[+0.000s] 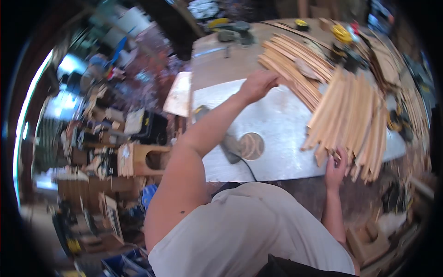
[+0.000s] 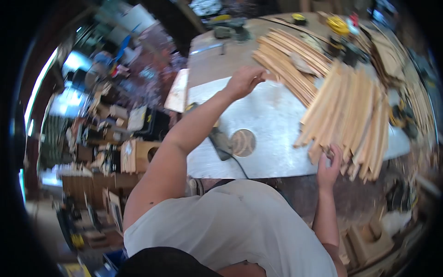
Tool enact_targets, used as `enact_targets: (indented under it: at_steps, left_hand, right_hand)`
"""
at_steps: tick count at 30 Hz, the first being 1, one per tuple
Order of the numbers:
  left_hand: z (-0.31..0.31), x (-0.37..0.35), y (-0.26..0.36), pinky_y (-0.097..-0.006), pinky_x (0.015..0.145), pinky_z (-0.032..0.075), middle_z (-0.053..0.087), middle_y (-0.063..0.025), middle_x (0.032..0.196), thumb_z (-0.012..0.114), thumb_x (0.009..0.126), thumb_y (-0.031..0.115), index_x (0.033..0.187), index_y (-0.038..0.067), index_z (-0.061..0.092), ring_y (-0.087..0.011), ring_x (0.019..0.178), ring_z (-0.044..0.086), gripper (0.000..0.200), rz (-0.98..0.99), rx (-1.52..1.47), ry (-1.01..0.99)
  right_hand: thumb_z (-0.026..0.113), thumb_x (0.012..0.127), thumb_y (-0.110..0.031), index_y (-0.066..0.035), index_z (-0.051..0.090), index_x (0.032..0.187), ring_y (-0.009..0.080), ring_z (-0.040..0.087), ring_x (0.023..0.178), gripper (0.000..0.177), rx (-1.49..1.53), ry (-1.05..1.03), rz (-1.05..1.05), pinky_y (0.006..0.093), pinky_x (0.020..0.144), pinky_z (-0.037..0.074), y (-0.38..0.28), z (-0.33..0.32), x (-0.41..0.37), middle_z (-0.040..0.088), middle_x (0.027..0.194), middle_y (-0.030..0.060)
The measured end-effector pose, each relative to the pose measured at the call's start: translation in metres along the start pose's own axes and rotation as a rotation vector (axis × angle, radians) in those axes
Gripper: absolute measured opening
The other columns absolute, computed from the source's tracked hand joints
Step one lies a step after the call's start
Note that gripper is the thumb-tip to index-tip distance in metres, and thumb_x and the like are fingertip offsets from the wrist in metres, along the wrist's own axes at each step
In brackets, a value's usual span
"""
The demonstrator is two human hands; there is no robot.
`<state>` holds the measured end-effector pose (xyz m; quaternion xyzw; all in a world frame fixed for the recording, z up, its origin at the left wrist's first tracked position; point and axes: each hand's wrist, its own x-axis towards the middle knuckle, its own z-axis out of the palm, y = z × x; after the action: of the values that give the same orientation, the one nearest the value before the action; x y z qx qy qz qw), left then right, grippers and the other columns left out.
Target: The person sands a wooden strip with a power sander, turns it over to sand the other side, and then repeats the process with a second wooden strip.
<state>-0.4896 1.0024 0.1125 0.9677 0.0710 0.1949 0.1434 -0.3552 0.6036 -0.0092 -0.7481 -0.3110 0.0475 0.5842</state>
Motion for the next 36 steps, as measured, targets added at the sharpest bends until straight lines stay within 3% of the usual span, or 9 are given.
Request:
enact_targets:
  at_steps: [2,6,10,13,18,22,27,29,36]
  left_hand:
    - [-0.051,-0.024,0.014,-0.0381,0.094,0.047,0.066,-0.0122,0.100,0.061,0.098,0.018,0.111,0.009,0.054,-0.0245,0.097,0.065,0.017,-0.128,-0.101,0.177]
    - [-0.139,-0.078,0.025,-0.0373,0.088,0.050,0.060,-0.0086,0.098,0.051,0.105,0.022,0.119,0.007,0.044,-0.0196,0.094,0.062,0.022,-0.128,-0.727,0.879]
    - [-0.209,-0.161,0.032,-0.0388,0.084,0.048,0.048,-0.0024,0.082,0.040,0.106,0.048,0.114,0.012,0.046,-0.0177,0.075,0.052,0.038,-0.191,-1.236,1.336]
    - [-0.236,-0.237,0.014,-0.0315,0.068,0.040,0.041,0.0013,0.073,0.039,0.100,0.063,0.090,0.014,0.048,-0.0131,0.066,0.041,0.051,-0.108,-1.378,1.431]
    - [-0.268,-0.343,-0.002,-0.0278,0.057,0.037,0.035,0.0021,0.066,0.038,0.092,0.077,0.081,0.014,0.045,-0.0117,0.058,0.035,0.064,-0.029,-1.448,1.463]
    - [-0.294,-0.419,-0.018,-0.0281,0.053,0.036,0.034,0.0022,0.062,0.036,0.087,0.083,0.077,0.014,0.044,-0.0126,0.056,0.035,0.070,0.073,-1.554,1.419]
    - [-0.323,-0.483,-0.034,-0.0269,0.053,0.033,0.032,0.0030,0.062,0.040,0.085,0.083,0.079,0.014,0.042,-0.0111,0.055,0.031,0.069,0.180,-1.523,1.415]
    - [-0.331,-0.495,-0.038,-0.0272,0.052,0.033,0.032,0.0031,0.062,0.041,0.085,0.083,0.079,0.015,0.042,-0.0110,0.055,0.031,0.069,0.199,-1.522,1.423]
    - [-0.295,-0.515,-0.057,-0.0313,0.070,0.043,0.041,0.0009,0.073,0.042,0.098,0.067,0.091,0.016,0.044,-0.0132,0.067,0.043,0.051,-0.207,-1.206,1.825]
  right_hand:
    - [0.061,0.091,-0.003,0.001,0.058,0.126,0.0231,0.057,0.115,0.035,0.016,-0.080,-0.086,0.0325,0.089,0.051,-0.015,0.031,0.011,0.055,0.130,0.0143]
    - [0.063,0.090,-0.004,0.000,0.061,0.120,0.0210,0.062,0.100,0.031,0.190,-0.389,-0.052,0.0312,0.083,0.051,-0.052,0.098,0.017,0.063,0.112,0.0125]
    - [0.067,0.088,-0.008,-0.004,0.059,0.124,0.0208,0.062,0.101,0.037,0.207,-0.760,-0.245,0.0332,0.082,0.051,-0.106,0.166,0.001,0.062,0.112,0.0125]
    - [0.069,0.086,-0.011,-0.005,0.056,0.128,0.0238,0.060,0.105,0.045,0.154,-0.880,-0.305,0.0341,0.083,0.051,-0.142,0.209,-0.023,0.059,0.119,0.0132]
    - [0.071,0.083,-0.010,-0.005,0.052,0.131,0.0348,0.054,0.118,0.051,0.005,-0.773,-0.324,0.0421,0.096,0.049,-0.186,0.278,-0.055,0.054,0.127,0.0180]
    - [0.072,0.081,-0.009,-0.001,0.052,0.128,0.0371,0.052,0.121,0.051,-0.102,-0.567,-0.665,0.0444,0.106,0.041,-0.195,0.340,-0.048,0.054,0.128,0.0192]
    - [0.078,0.078,-0.025,-0.012,0.049,0.138,0.0414,0.054,0.118,0.068,-0.473,-0.573,-0.591,0.0473,0.100,0.048,-0.230,0.411,-0.041,0.053,0.128,0.0212]
    - [0.079,0.075,-0.034,-0.021,0.044,0.144,0.0442,0.058,0.113,0.078,-0.870,-0.641,-0.323,0.0487,0.094,0.052,-0.251,0.429,-0.039,0.053,0.128,0.0230]
    - [0.076,0.070,-0.028,-0.026,0.043,0.144,0.0435,0.062,0.108,0.081,-0.884,-0.768,-0.377,0.0493,0.090,0.054,-0.246,0.407,-0.003,0.056,0.122,0.0230]
